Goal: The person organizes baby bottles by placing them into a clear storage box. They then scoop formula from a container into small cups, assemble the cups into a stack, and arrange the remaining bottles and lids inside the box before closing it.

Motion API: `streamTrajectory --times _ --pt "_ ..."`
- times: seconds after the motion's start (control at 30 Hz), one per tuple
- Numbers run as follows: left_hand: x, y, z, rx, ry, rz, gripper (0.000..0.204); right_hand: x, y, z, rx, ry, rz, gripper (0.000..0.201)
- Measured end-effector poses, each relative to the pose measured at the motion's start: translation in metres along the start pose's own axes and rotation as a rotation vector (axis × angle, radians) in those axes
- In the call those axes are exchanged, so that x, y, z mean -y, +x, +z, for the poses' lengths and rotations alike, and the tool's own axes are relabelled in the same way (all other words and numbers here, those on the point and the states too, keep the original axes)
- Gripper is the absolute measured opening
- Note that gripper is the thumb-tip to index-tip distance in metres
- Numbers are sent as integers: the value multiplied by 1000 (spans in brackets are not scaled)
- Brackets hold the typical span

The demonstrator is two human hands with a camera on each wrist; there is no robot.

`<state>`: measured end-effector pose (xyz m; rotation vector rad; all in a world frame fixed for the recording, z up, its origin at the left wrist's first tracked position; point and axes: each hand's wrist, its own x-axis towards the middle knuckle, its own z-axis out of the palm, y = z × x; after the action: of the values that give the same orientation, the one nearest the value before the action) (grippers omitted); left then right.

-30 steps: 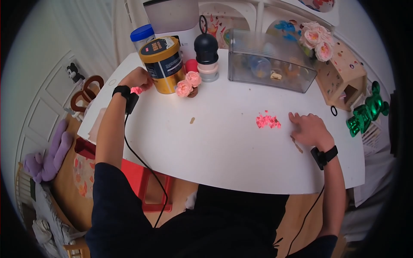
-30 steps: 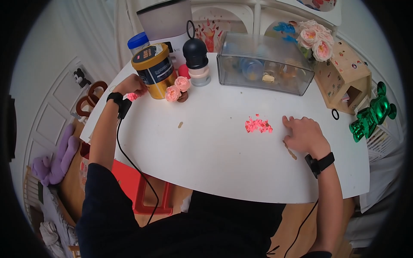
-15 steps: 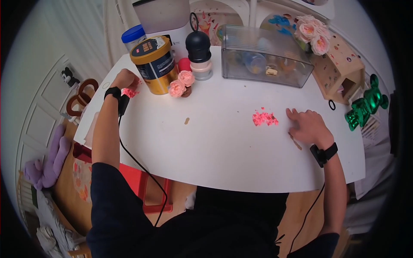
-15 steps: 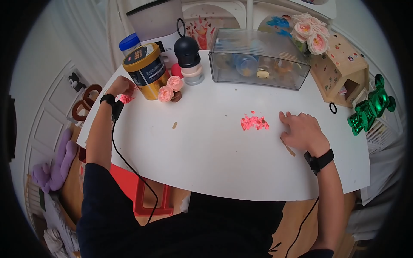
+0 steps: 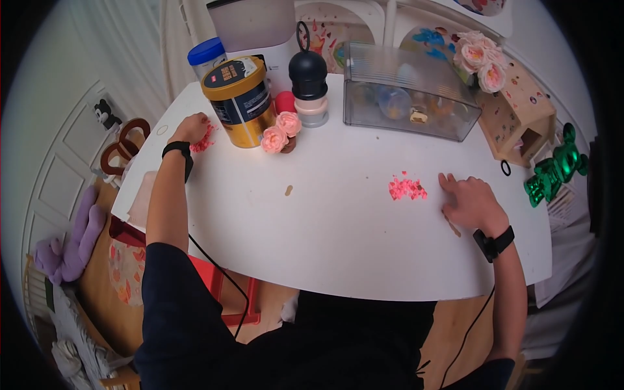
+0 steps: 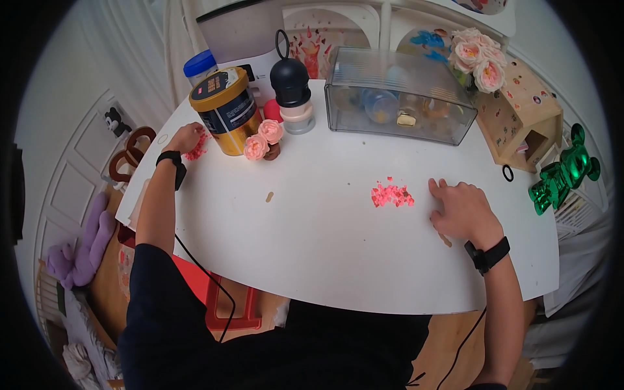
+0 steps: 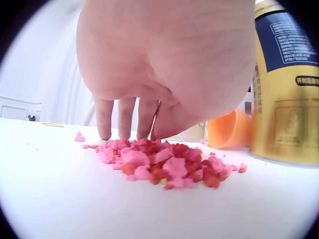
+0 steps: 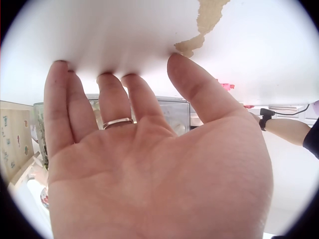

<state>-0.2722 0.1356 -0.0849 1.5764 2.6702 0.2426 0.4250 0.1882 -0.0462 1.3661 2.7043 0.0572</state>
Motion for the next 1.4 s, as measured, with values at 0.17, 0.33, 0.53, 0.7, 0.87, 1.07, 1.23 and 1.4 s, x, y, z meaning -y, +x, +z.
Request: streamTrajectory --times 0.17,0.33,0.53,0.7,0.87,1.07,1.23,1.4 --pt "-1 -16 -32 24 -20 59 46 2 1 -2 38 -1 21 69" --pt "-1 -12 -22 -138 -9 150 47 0 -1 1 22 7 15 69" --pt "-33 -24 -24 31 61 136 48 0 0 1 25 11 17 70" --pt "-12 -18 -23 -106 17 276 47 1 -1 2 4 1 13 70" --pt "-24 -27 -24 -12 -38 238 47 1 -1 0 24 20 16 69" --pt "-34 -37 -25 -96 -9 196 42 1 -1 4 -7 6 10 69" --pt "-39 -42 -17 -139 131 218 43 -1 -1 2 3 19 -2 70" --pt "-37 -41 -30 -79 144 190 42 1 0 0 28 19 14 70"
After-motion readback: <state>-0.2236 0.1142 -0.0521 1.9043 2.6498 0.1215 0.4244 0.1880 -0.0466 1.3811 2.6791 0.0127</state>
